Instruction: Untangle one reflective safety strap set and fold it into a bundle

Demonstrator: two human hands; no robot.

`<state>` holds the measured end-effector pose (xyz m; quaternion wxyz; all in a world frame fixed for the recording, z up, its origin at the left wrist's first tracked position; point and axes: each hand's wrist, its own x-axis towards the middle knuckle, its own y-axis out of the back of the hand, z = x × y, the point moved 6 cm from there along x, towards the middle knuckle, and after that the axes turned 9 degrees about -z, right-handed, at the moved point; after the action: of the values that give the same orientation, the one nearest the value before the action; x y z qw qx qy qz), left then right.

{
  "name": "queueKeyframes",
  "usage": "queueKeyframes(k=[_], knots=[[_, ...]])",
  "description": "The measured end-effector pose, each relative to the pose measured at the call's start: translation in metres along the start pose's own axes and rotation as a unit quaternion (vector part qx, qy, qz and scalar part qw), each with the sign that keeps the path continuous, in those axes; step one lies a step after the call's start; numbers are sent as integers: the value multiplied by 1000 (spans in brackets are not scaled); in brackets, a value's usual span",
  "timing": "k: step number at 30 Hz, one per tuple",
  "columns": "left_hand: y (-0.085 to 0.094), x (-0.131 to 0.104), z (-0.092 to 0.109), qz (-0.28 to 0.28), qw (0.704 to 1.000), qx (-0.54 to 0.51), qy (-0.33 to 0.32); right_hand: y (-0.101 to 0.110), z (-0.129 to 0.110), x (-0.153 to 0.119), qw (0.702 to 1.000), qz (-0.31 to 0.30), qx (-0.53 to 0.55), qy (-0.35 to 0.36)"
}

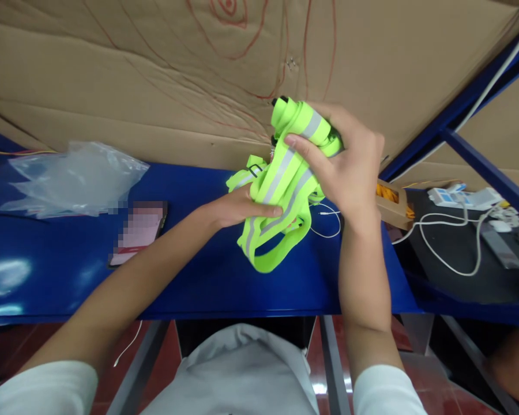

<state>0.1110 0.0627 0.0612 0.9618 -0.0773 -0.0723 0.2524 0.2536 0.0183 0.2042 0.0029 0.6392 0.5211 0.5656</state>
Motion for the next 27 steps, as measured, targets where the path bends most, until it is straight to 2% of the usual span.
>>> queueKeyframes(k=[2, 6, 8, 10, 12, 15, 17, 19, 22, 25, 27], knots=[[10, -2, 4, 3, 999, 48, 4, 2, 7, 0, 1000, 2, 20, 11], [23, -8, 25, -56, 977, 205, 22, -1, 13, 0, 999, -37, 31, 23], [30, -13, 46, -38, 967, 248, -32, -5, 5, -1, 996, -62, 21, 52], [33, -18, 64, -10, 964, 244, -104, -10, -7, -3, 993, -76, 11, 87], [31, -20, 69, -1, 964, 231, -129, -16, -17, -6, 991, -76, -4, 112], [21, -14, 51, 11, 978, 187, -89, -27, -24, -12, 988, -67, -45, 128], [12, -7, 34, 21, 991, 103, -82, -35, -21, -15, 986, -67, -76, 132], [0, 0, 20, 8, 996, 7, -86, -40, -17, -17, 984, -65, -92, 140], [-11, 7, 5, 12, 995, -68, -66, -42, -11, -15, 983, -61, -96, 143], [-10, 6, 2, 52, 994, -80, -52, -40, -5, -8, 992, -72, -71, 82], [-9, 4, 5, 36, 996, -67, -46, -35, 1, -4, 997, -67, -19, 19]])
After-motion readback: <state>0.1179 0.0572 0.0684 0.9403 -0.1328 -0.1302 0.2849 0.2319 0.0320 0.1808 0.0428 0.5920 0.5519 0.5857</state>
